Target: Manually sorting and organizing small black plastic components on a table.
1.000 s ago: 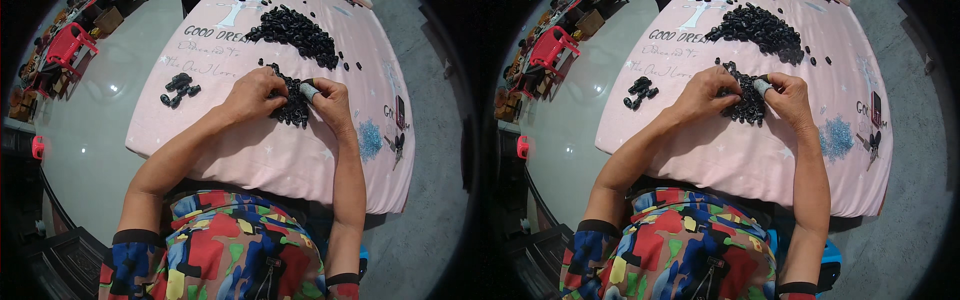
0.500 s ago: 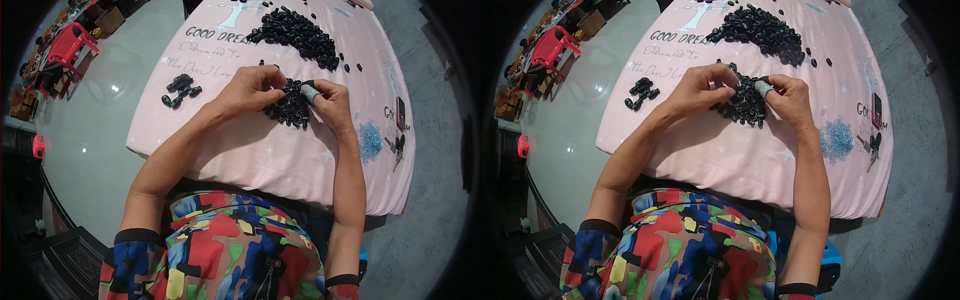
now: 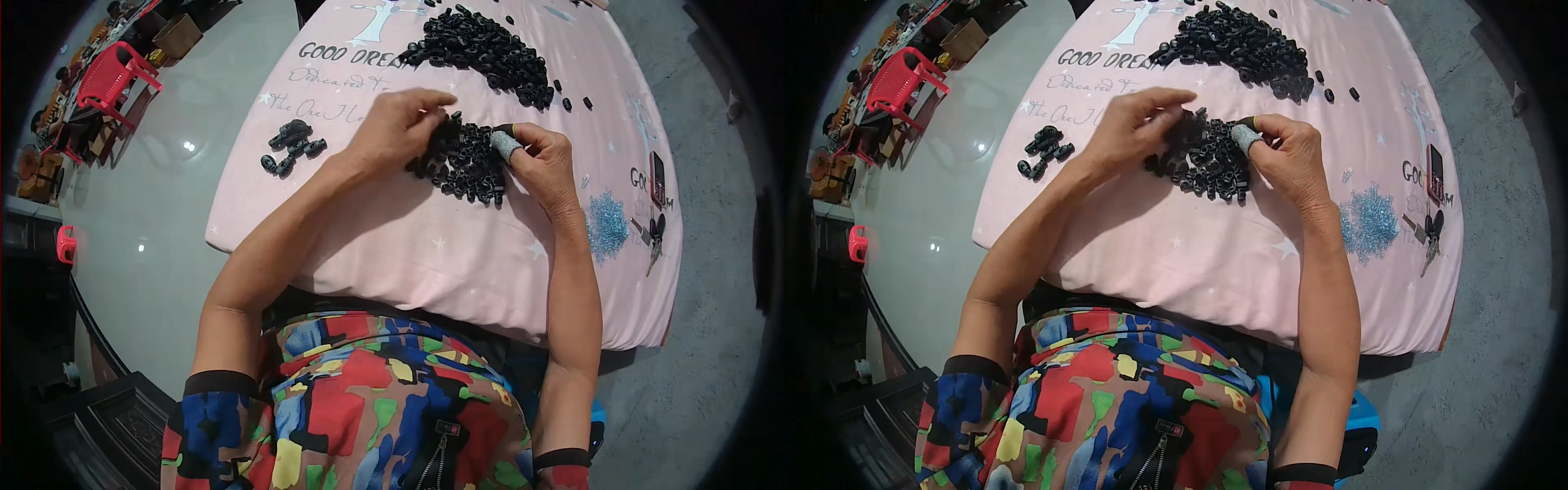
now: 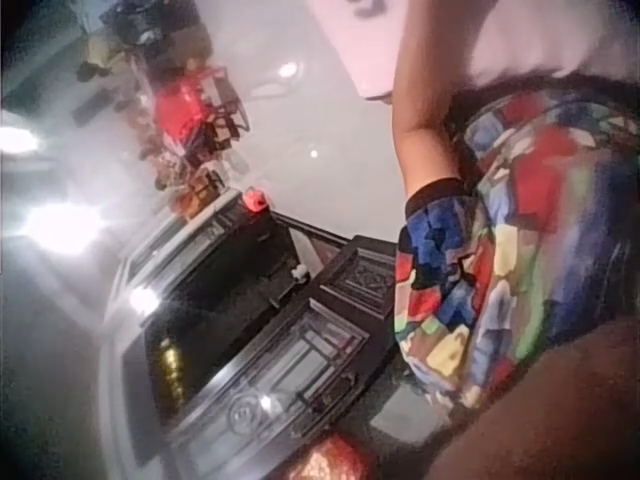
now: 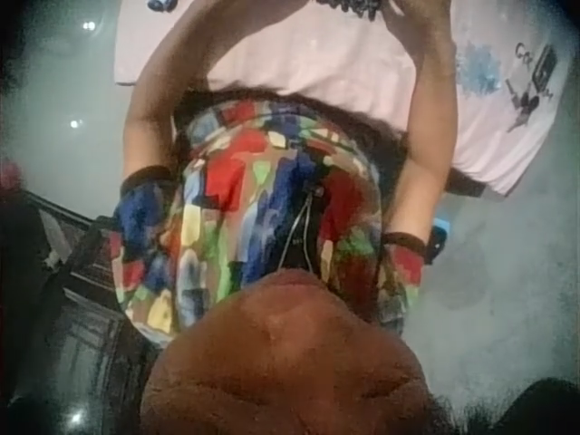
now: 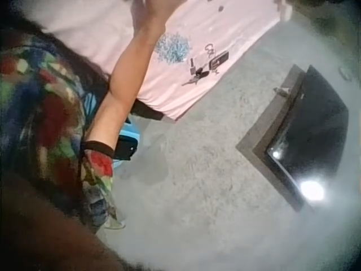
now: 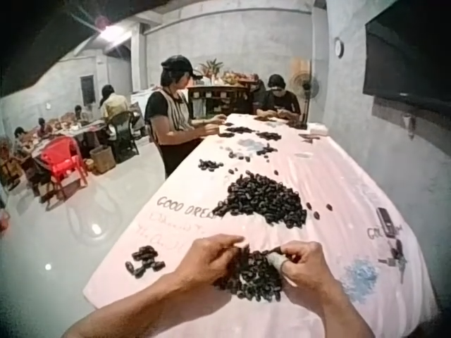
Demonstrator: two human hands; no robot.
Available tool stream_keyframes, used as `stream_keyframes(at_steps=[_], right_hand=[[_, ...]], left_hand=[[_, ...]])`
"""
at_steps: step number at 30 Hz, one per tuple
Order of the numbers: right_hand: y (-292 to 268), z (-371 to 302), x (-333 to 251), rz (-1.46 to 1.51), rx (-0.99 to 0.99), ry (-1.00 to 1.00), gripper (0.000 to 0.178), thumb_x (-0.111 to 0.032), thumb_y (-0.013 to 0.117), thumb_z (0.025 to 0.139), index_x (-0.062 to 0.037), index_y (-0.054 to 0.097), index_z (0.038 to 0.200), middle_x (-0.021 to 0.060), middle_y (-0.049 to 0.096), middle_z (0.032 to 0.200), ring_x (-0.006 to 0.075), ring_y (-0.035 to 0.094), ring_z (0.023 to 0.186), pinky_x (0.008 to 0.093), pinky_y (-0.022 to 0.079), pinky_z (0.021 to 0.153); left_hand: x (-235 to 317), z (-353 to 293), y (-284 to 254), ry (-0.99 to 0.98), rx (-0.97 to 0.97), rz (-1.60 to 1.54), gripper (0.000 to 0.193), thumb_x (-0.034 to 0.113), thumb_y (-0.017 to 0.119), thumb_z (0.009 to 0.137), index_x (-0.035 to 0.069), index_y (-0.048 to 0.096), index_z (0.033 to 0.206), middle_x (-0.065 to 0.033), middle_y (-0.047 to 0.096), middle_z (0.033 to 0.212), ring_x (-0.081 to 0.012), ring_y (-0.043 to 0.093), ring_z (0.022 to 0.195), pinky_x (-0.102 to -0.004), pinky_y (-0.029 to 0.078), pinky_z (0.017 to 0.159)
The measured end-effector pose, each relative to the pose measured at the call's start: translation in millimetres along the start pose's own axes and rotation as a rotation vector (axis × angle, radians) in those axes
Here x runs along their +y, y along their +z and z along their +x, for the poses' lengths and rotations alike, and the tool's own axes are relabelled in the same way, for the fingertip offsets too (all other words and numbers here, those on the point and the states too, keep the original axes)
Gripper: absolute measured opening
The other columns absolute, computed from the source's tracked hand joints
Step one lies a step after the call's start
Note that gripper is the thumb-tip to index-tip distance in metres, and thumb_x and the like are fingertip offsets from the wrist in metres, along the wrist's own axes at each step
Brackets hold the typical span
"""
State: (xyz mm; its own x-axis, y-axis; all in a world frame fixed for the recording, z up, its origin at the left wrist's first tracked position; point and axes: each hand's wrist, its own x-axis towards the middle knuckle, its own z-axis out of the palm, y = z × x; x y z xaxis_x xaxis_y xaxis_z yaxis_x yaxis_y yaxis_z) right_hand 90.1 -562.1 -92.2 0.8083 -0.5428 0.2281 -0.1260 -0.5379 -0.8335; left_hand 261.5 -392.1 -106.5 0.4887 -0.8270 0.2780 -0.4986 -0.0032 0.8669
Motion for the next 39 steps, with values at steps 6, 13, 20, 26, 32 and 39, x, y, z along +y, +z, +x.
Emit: stream_keyframes(at_steps=[6, 13, 20, 26, 32, 39], right_hand=[[1.9, 0.2, 5.3, 0.013, 0.009, -0.013, 0.013, -0.007, 0.07, 0.084, 0.0011, 0.075, 0.092, -0.0009, 0.062, 0.063, 0.0035, 0.051, 0.058, 0.0232, 0.043, 0.053], [-0.2, -1.1, 8.4, 0.015, 0.001, -0.013, 0.013, -0.008, 0.071, 0.085, 0.0013, 0.075, 0.092, -0.0003, 0.065, 0.064, 0.0035, 0.053, 0.059, 0.0228, 0.043, 0.053], [-3.1, -0.2, 6.9, -0.032, -0.036, 0.031, 0.014, -0.007, 0.07, 0.089, 0.0016, 0.076, 0.099, -0.0005, 0.07, 0.077, 0.0039, 0.059, 0.068, 0.0211, 0.049, 0.061], [1.3, -0.1, 0.6, 0.008, -0.009, 0.007, 0.012, -0.008, 0.071, 0.086, 0.001, 0.075, 0.093, -0.0018, 0.063, 0.063, 0.0025, 0.052, 0.058, 0.023, 0.043, 0.053], [0.1, -0.4, -0.4, -0.013, 0.024, -0.024, 0.013, -0.007, 0.07, 0.084, 0.0009, 0.076, 0.093, -0.001, 0.064, 0.064, 0.0034, 0.053, 0.058, 0.0231, 0.044, 0.053], [-1.7, -0.8, -4.0, 0.006, 0.035, -0.034, 0.015, -0.006, 0.069, 0.082, 0.0005, 0.076, 0.094, 0.0027, 0.068, 0.067, 0.0054, 0.058, 0.06, 0.0241, 0.048, 0.056]], left_hand=[[-8.3, 8.6, -12.6, -0.004, 0.158, 0.074, 0.025, 0.006, 0.06, 0.095, 0.003, 0.07, 0.118, -0.0062, 0.071, 0.096, -0.0107, 0.065, 0.085, -0.0252, 0.054, 0.075], [-9.4, 0.7, -6.4, 0.102, 0.066, 0.247, 0.022, 0.006, 0.062, 0.094, 0.005, 0.072, 0.112, -0.0107, 0.068, 0.1, -0.018, 0.067, 0.084, -0.0311, 0.055, 0.075], [-15.5, 34.7, -16.5, 0.054, 0.165, 0.369, 0.025, 0.01, 0.06, 0.093, 0.005, 0.073, 0.114, -0.0156, 0.068, 0.1, -0.0213, 0.066, 0.084, -0.0326, 0.053, 0.078], [-33.9, 81.2, -1.4, 0.065, 0.261, 0.682, 0.032, 0.016, 0.064, 0.086, 0.012, 0.074, 0.116, -0.0155, 0.064, 0.108, -0.033, 0.062, 0.106, -0.0427, 0.051, 0.092], [-40.9, 96.6, 6.2, 0.022, 0.314, 0.708, 0.023, 0.023, 0.066, 0.085, 0.013, 0.076, 0.103, -0.0137, 0.064, 0.104, -0.0316, 0.063, 0.104, -0.0417, 0.052, 0.089], [-19.7, 65.1, 2.4, 0.165, 0.177, 0.418, 0.021, 0.021, 0.065, 0.093, 0.005, 0.072, 0.104, -0.0128, 0.069, 0.095, -0.0217, 0.066, 0.081, -0.0355, 0.053, 0.071]])
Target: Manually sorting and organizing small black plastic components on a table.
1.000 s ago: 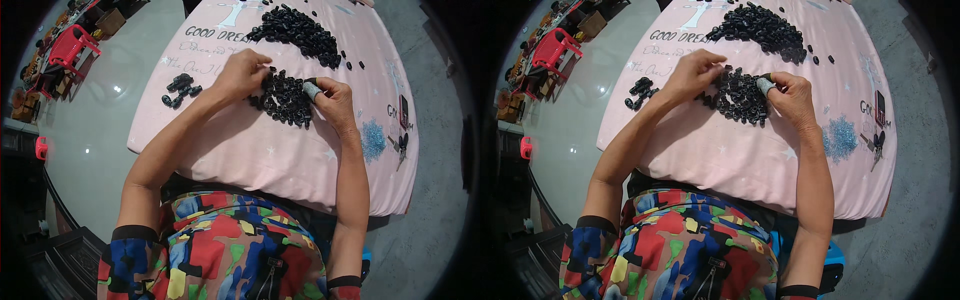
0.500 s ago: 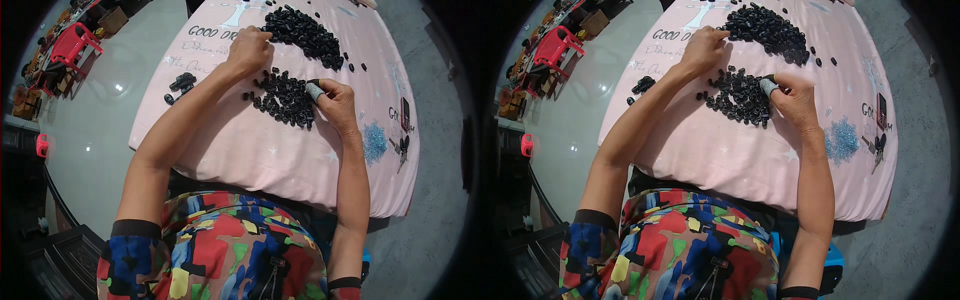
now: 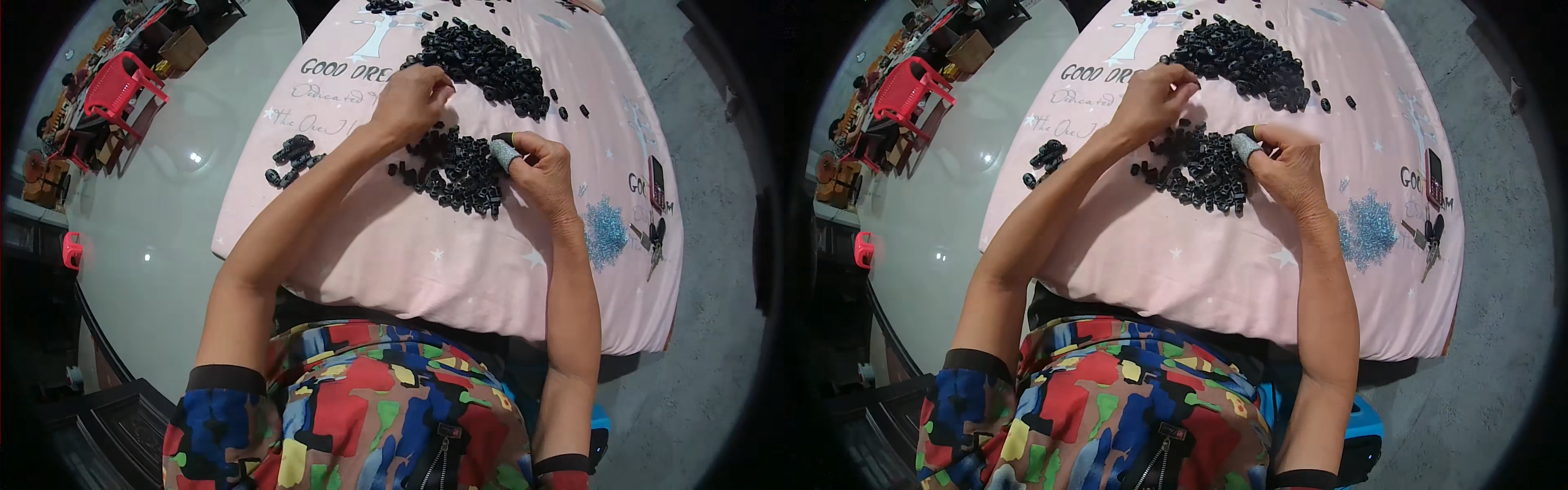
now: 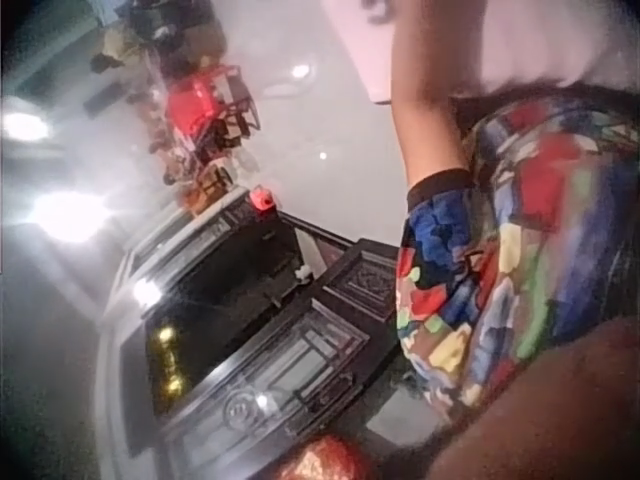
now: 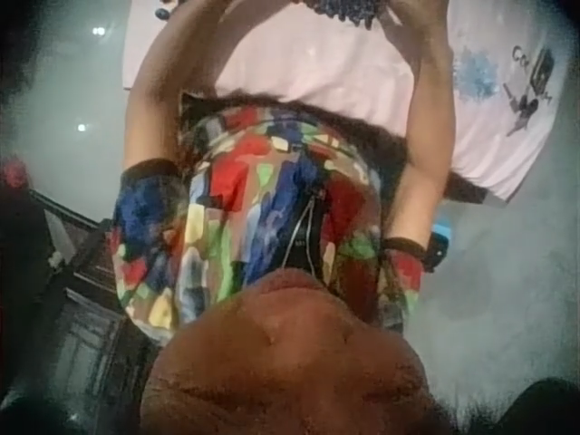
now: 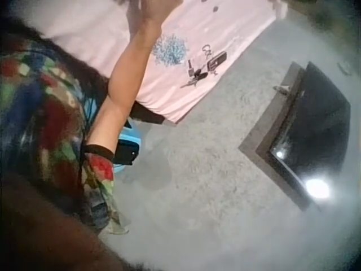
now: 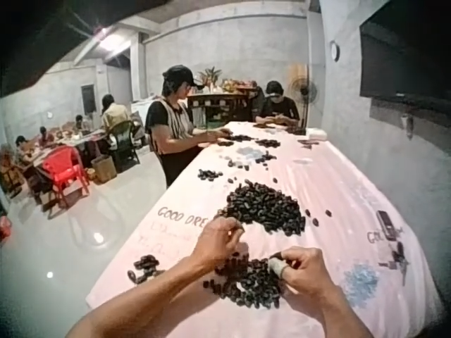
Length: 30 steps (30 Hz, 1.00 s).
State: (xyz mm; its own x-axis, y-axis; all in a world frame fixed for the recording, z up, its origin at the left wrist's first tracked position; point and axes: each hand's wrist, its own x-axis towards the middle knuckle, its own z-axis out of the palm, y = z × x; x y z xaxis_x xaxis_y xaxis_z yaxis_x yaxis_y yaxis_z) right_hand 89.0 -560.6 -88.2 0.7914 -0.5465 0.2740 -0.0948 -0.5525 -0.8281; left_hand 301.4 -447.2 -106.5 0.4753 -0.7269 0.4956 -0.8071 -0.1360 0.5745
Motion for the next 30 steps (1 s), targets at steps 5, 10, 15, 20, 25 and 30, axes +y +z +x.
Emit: stream_keyframes(at_steps=[5, 10, 15, 20, 25, 30], right_hand=[[5.6, -0.2, 14.4, 0.148, 0.017, 0.058, 0.016, -0.005, 0.068, 0.081, 0.0013, 0.075, 0.095, 0.0035, 0.068, 0.069, 0.0062, 0.058, 0.06, 0.0251, 0.049, 0.058], [9.7, -3.3, 11.0, 0.185, 0.0, 0.095, 0.015, -0.004, 0.068, 0.083, 0.0017, 0.075, 0.095, 0.0042, 0.069, 0.071, 0.0061, 0.057, 0.062, 0.0251, 0.048, 0.057], [9.5, -4.9, 0.7, 0.18, 0.009, 0.15, 0.014, -0.005, 0.069, 0.084, 0.0017, 0.075, 0.096, 0.0036, 0.069, 0.07, 0.0054, 0.056, 0.061, 0.0244, 0.047, 0.057], [8.4, -2.7, 3.4, 0.174, 0.02, 0.119, 0.015, -0.005, 0.068, 0.085, 0.0009, 0.076, 0.097, 0.0012, 0.068, 0.07, 0.004, 0.055, 0.062, 0.0232, 0.046, 0.056], [10.4, -3.0, 0.8, 0.271, 0.037, 0.108, 0.016, -0.004, 0.066, 0.087, 0.0011, 0.075, 0.099, -0.001, 0.068, 0.073, 0.0027, 0.055, 0.065, 0.0221, 0.046, 0.057], [12.2, -6.3, -14.6, 0.187, 0.034, 0.031, 0.017, -0.004, 0.065, 0.089, 0.0015, 0.075, 0.102, -0.0007, 0.069, 0.075, 0.0028, 0.056, 0.067, 0.0217, 0.047, 0.059]], left_hand=[[37.0, -40.1, -24.0, -0.262, -0.15, -0.615, 0.024, 0.019, 0.059, 0.1, 0.001, 0.068, 0.113, 0.003, 0.063, 0.085, -0.0045, 0.052, 0.071, -0.0206, 0.043, 0.061], [44.9, -62.1, -33.8, -0.472, -0.21, -1.029, 0.029, 0.02, 0.058, 0.102, 0.004, 0.065, 0.126, 0.0051, 0.059, 0.085, -0.0016, 0.047, 0.07, -0.016, 0.038, 0.058], [39.4, -61.6, -38.7, -0.542, -0.307, -1.248, 0.029, 0.018, 0.06, 0.101, 0.005, 0.064, 0.127, 0.0018, 0.063, 0.09, -0.0025, 0.053, 0.072, -0.0157, 0.042, 0.058], [39.0, -60.9, -41.2, -0.675, -0.356, -1.436, 0.035, 0.014, 0.063, 0.098, 0.002, 0.058, 0.13, -0.0077, 0.068, 0.102, -0.0063, 0.065, 0.081, -0.0154, 0.055, 0.067], [40.9, -61.0, -40.8, -0.685, -0.366, -1.478, 0.037, 0.011, 0.062, 0.097, 0.001, 0.056, 0.132, -0.0103, 0.069, 0.106, -0.008, 0.067, 0.083, -0.0161, 0.056, 0.068], [42.0, -61.9, -41.3, -0.67, -0.367, -1.504, 0.037, 0.01, 0.061, 0.096, 0.0, 0.056, 0.132, -0.0109, 0.069, 0.107, -0.0097, 0.069, 0.083, -0.0162, 0.057, 0.068]])
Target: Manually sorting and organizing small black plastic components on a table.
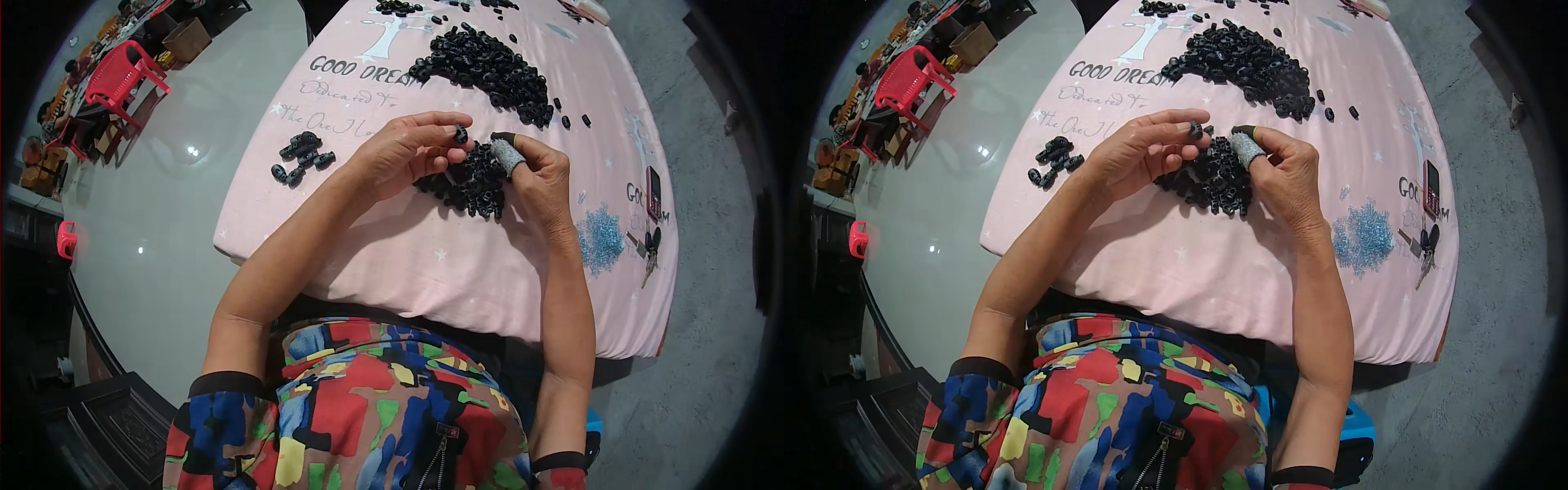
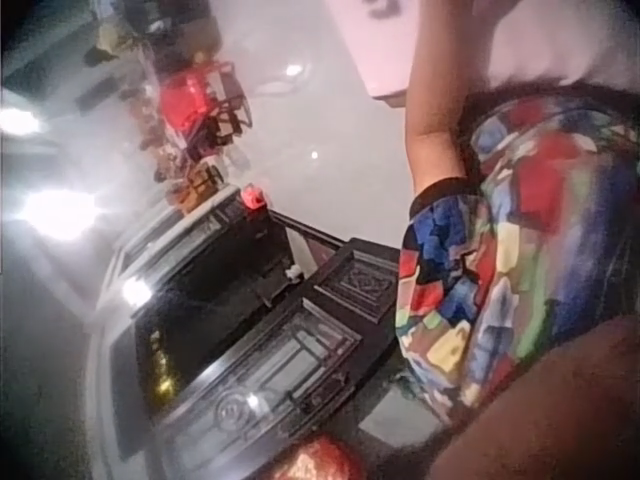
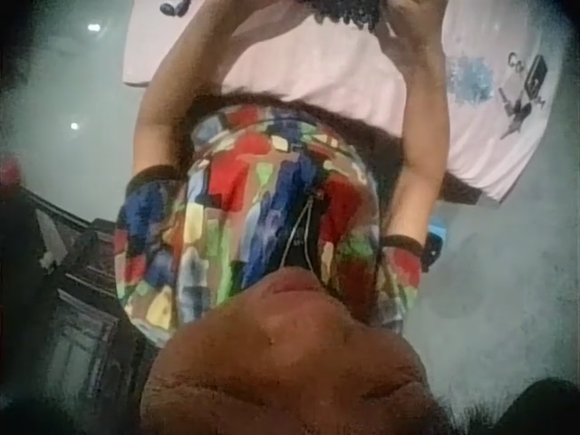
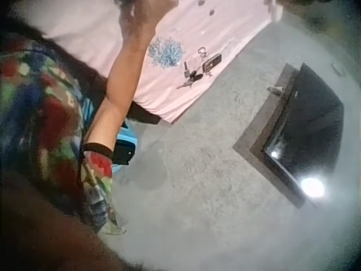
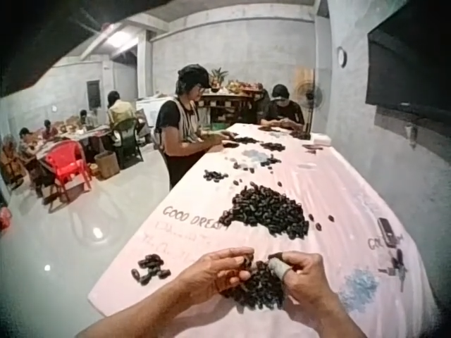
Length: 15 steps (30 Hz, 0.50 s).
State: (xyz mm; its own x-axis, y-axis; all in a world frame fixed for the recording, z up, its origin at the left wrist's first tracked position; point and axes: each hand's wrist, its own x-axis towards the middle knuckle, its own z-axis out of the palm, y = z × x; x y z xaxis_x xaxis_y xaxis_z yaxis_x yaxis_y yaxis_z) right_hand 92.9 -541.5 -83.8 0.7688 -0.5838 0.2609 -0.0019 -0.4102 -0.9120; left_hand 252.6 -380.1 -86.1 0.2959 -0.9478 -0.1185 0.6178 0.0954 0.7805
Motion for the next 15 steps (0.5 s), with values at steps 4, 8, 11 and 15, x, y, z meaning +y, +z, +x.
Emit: stream_keyframes(at_steps=[4, 8, 11, 15], right_hand=[[5.0, -2.8, -0.3, 0.02, 0.012, -0.045, 0.018, -0.004, 0.065, 0.089, 0.0013, 0.075, 0.103, 0.0009, 0.071, 0.079, 0.0036, 0.058, 0.069, 0.0218, 0.049, 0.061], [5.2, -4.9, -4.7, -0.016, 0.023, -0.097, 0.02, -0.003, 0.065, 0.088, 0.0013, 0.075, 0.105, 0.0026, 0.072, 0.084, 0.0045, 0.06, 0.07, 0.0221, 0.05, 0.062], [4.7, -5.3, -7.1, -0.02, -0.002, -0.125, 0.022, -0.001, 0.064, 0.087, 0.001, 0.074, 0.106, 0.004, 0.073, 0.085, 0.0062, 0.062, 0.071, 0.0228, 0.051, 0.064], [5.9, -6.3, -7.7, -0.04, 0.018, -0.173, 0.022, 0.0, 0.064, 0.086, 0.0013, 0.074, 0.106, 0.0057, 0.074, 0.087, 0.0081, 0.063, 0.072, 0.0238, 0.052, 0.066]], left_hand=[[-1.7, 0.2, 0.2, -0.011, 0.013, 0.02, 0.033, 0.011, 0.062, 0.096, 0.0, 0.057, 0.128, -0.0123, 0.071, 0.109, -0.0123, 0.072, 0.087, -0.0162, 0.057, 0.069], [-3.5, -0.1, 2.0, -0.039, 0.013, 0.032, 0.03, 0.013, 0.063, 0.096, 0.001, 0.058, 0.123, -0.0129, 0.071, 0.11, -0.0141, 0.073, 0.091, -0.0179, 0.057, 0.071], [-3.5, -3.6, 4.6, -0.027, -0.002, 0.042, 0.031, 0.013, 0.064, 0.096, 0.001, 0.057, 0.124, -0.0125, 0.071, 0.11, -0.0145, 0.073, 0.092, -0.0188, 0.058, 0.072], [-6.7, -0.3, 5.8, -0.053, -0.007, 0.061, 0.032, 0.014, 0.064, 0.096, 0.001, 0.056, 0.123, -0.0122, 0.071, 0.111, -0.0146, 0.073, 0.092, -0.0188, 0.058, 0.072]])
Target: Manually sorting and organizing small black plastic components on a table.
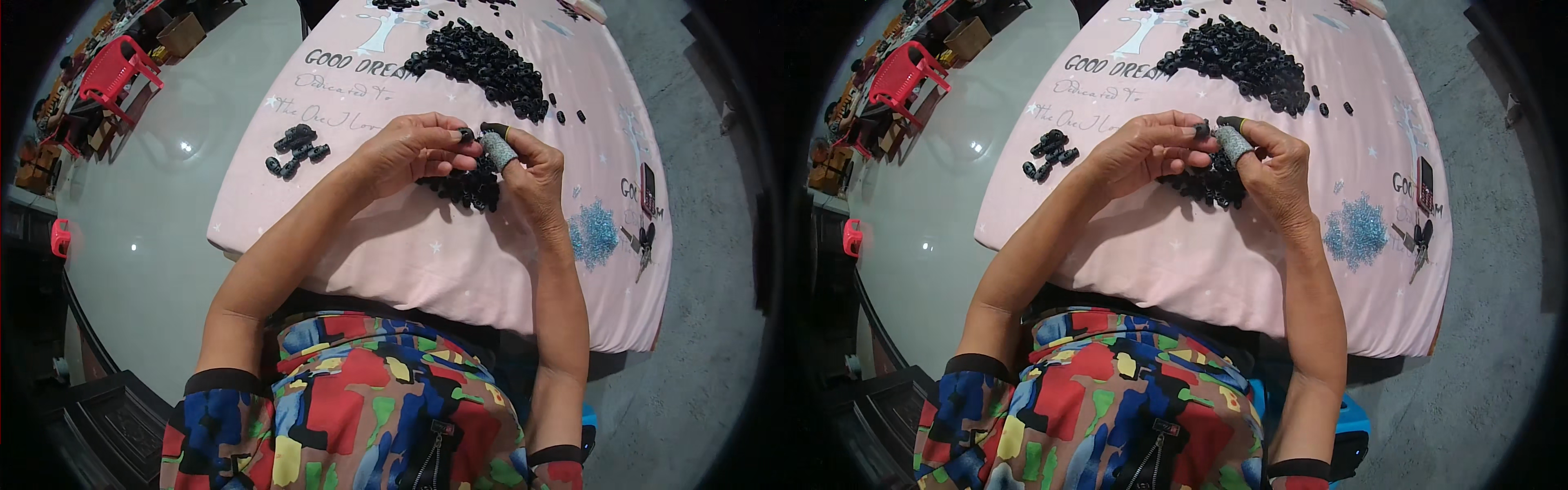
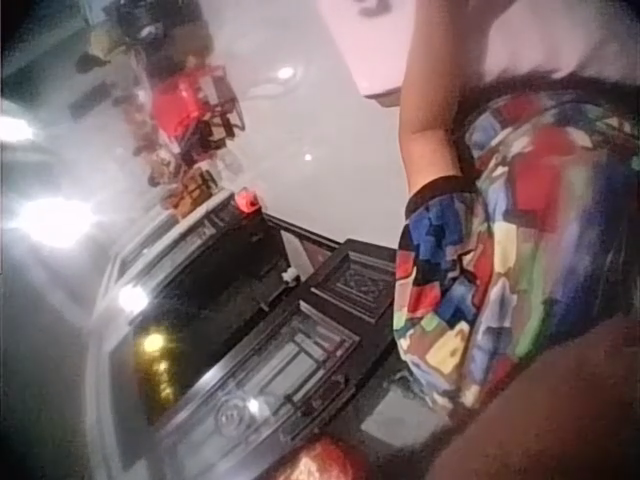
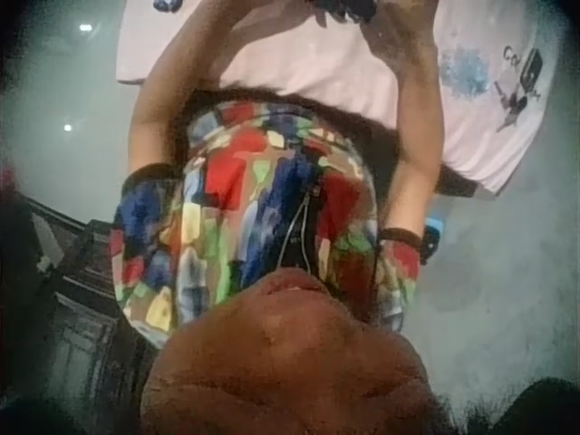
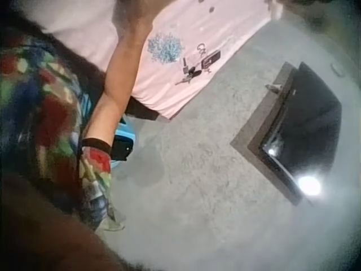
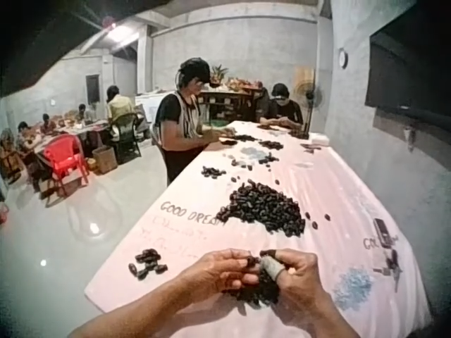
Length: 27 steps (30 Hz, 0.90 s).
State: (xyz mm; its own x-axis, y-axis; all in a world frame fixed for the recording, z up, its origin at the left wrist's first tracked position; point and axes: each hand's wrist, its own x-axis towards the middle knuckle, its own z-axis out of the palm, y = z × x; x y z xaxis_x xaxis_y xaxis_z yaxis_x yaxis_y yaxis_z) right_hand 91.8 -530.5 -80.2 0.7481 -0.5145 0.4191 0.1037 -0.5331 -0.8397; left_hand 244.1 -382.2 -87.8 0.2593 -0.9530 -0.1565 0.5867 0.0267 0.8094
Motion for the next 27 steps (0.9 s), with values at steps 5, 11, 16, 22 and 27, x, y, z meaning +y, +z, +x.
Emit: stream_keyframes(at_steps=[5, 11, 16, 22, 27], right_hand=[[-0.3, -0.9, -3.4, -0.072, -0.071, -0.066, 0.021, 0.001, 0.063, 0.083, 0.0011, 0.073, 0.102, 0.0093, 0.072, 0.085, 0.0127, 0.066, 0.073, 0.0272, 0.053, 0.067], [1.0, -0.5, -7.3, -0.236, -0.06, -0.197, 0.023, 0.003, 0.062, 0.079, 0.0004, 0.073, 0.099, 0.0132, 0.07, 0.083, 0.0199, 0.067, 0.071, 0.0303, 0.053, 0.065], [0.4, -0.7, -11.5, -0.346, -0.059, -0.248, 0.026, 0.003, 0.061, 0.077, -0.0009, 0.072, 0.1, 0.013, 0.068, 0.081, 0.026, 0.066, 0.072, 0.033, 0.054, 0.068], [0.9, 3.5, -15.1, -0.467, -0.055, -0.469, 0.03, 0.004, 0.058, 0.076, -0.0007, 0.072, 0.103, 0.0129, 0.067, 0.089, 0.0307, 0.065, 0.082, 0.0358, 0.054, 0.076], [4.5, 4.1, -8.1, -0.278, -0.035, -0.328, 0.028, 0.005, 0.057, 0.079, 0.0016, 0.071, 0.103, 0.015, 0.067, 0.095, 0.0285, 0.065, 0.09, 0.0342, 0.052, 0.081]], left_hand=[[-2.2, -0.7, 2.2, -0.006, -0.014, 0.041, 0.03, 0.015, 0.064, 0.096, 0.002, 0.056, 0.122, -0.0093, 0.071, 0.107, -0.0145, 0.073, 0.092, -0.0202, 0.058, 0.072], [-1.9, -2.8, 3.5, -0.004, -0.017, 0.053, 0.029, 0.016, 0.063, 0.097, 0.003, 0.057, 0.122, -0.0079, 0.069, 0.107, -0.014, 0.072, 0.093, -0.0205, 0.057, 0.071], [-3.7, -2.5, 2.6, -0.023, -0.053, 0.049, 0.029, 0.017, 0.063, 0.098, 0.003, 0.057, 0.122, -0.0077, 0.069, 0.106, -0.0139, 0.072, 0.093, -0.0206, 0.057, 0.072], [-6.0, -0.2, 0.2, -0.02, -0.047, 0.03, 0.028, 0.015, 0.065, 0.096, 0.003, 0.058, 0.121, -0.0068, 0.07, 0.103, -0.0121, 0.071, 0.088, -0.0212, 0.056, 0.071], [-3.1, 1.7, -5.4, 0.022, -0.062, -0.06, 0.027, 0.011, 0.068, 0.093, 0.004, 0.06, 0.118, -0.0065, 0.07, 0.099, -0.0091, 0.066, 0.08, -0.0193, 0.054, 0.069]])
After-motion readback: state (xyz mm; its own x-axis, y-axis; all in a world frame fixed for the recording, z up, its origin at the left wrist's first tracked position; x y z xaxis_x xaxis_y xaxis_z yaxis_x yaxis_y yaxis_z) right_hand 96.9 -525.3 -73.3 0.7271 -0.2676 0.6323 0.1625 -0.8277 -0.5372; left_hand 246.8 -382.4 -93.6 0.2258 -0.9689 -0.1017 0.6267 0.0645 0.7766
